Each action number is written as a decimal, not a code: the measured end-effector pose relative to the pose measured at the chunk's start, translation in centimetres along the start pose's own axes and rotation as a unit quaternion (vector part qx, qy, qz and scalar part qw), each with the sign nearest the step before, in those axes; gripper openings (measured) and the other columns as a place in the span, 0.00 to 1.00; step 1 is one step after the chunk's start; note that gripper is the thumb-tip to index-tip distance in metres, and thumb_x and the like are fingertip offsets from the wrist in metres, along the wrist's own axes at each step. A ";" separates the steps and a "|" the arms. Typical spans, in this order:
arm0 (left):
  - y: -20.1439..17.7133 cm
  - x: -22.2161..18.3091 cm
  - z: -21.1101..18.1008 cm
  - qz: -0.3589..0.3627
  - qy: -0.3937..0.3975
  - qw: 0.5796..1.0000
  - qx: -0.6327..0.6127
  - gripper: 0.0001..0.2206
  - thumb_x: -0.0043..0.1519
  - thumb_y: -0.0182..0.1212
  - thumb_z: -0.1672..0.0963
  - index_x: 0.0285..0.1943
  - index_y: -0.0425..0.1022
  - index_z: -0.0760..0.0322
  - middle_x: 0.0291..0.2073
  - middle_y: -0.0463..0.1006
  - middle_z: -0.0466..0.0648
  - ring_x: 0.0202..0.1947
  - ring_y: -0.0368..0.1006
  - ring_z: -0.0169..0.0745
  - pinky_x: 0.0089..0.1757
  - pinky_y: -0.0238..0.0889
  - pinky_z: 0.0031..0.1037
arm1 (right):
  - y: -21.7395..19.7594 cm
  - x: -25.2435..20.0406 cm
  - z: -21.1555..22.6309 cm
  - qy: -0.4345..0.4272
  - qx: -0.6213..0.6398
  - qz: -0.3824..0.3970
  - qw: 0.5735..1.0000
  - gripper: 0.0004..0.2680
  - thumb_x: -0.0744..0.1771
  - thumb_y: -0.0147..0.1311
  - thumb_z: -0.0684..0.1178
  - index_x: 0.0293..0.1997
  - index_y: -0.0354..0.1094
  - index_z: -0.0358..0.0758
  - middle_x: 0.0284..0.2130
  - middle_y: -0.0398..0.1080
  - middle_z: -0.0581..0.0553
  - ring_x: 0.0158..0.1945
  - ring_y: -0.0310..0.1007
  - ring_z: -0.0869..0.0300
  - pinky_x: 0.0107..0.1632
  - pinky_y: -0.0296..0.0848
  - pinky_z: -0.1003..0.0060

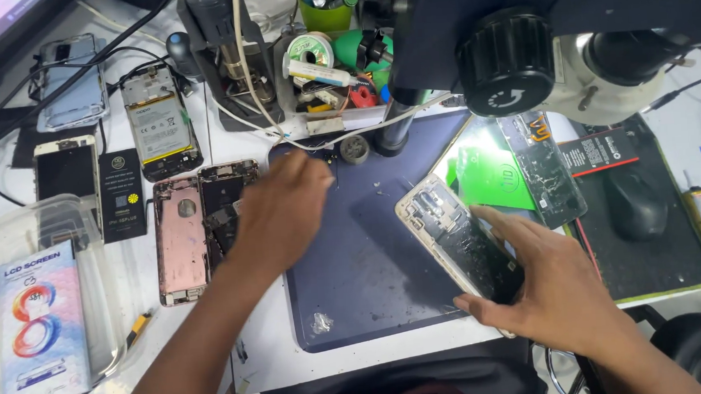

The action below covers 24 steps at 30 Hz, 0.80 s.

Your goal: Disassembling a mobile phone using a screwdriver and prying tool on a repair bench

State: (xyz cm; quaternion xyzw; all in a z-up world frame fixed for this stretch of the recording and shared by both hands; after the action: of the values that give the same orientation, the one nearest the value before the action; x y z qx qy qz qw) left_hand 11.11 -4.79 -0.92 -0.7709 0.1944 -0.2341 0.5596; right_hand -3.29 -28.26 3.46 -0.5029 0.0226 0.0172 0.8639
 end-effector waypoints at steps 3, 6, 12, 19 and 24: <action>0.9 0.5 -1.9 -0.100 0.073 0.992 0.008 0.05 0.68 0.57 0.57 0.38 0.71 0.60 0.34 0.68 0.46 0.38 0.70 0.47 0.25 0.67 0.39 | 0.6 -0.1 0.1 0.002 0.002 0.016 1.000 0.39 0.52 0.73 0.66 0.70 0.61 0.52 0.55 0.75 0.48 0.50 0.81 0.53 0.48 0.75 0.59; 1.3 1.1 -2.2 -0.109 0.074 0.991 0.006 0.06 0.69 0.56 0.56 0.39 0.70 0.59 0.34 0.67 0.47 0.39 0.69 0.49 0.24 0.66 0.43 | 1.1 0.0 0.1 -0.003 -0.026 0.020 0.999 0.38 0.52 0.72 0.67 0.69 0.62 0.51 0.57 0.74 0.48 0.51 0.80 0.53 0.50 0.74 0.56; 1.2 1.0 -0.6 -0.100 0.054 0.990 -0.085 0.05 0.68 0.56 0.57 0.47 0.77 0.59 0.36 0.66 0.46 0.39 0.68 0.50 0.27 0.67 0.46 | 1.1 0.0 0.3 -0.001 -0.034 0.026 0.999 0.38 0.53 0.71 0.68 0.69 0.61 0.52 0.54 0.76 0.50 0.46 0.79 0.53 0.44 0.74 0.55; -3.7 -0.6 -1.9 -0.178 0.056 0.954 -0.234 0.08 0.69 0.58 0.55 0.46 0.83 0.58 0.36 0.74 0.42 0.33 0.75 0.39 0.37 0.67 0.33 | 1.5 0.1 0.8 0.003 -0.049 0.021 0.999 0.38 0.52 0.71 0.69 0.69 0.62 0.53 0.56 0.74 0.47 0.48 0.79 0.51 0.46 0.75 0.53; 2.0 -2.5 -4.3 0.135 -0.164 0.738 -0.640 0.21 0.62 0.55 0.49 0.55 0.76 0.70 0.28 0.82 0.58 0.18 0.77 0.39 0.16 0.67 0.25 | 1.8 0.5 2.0 -0.005 -0.087 -0.043 0.995 0.40 0.51 0.70 0.72 0.69 0.61 0.51 0.47 0.76 0.46 0.41 0.79 0.46 0.36 0.75 0.49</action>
State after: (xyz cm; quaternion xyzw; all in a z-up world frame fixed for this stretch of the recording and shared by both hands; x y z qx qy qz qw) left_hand 6.52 -7.30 -2.05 -0.9395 0.3056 0.1538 -0.0171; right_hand -2.79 -25.65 2.89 -0.5766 -0.0049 -0.0157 0.8169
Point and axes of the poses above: each hand's wrist, its own x-axis towards the middle knuckle, its own y-axis out of the palm, z = x × y, the point moved 8 cm from there along x, towards the middle knuckle
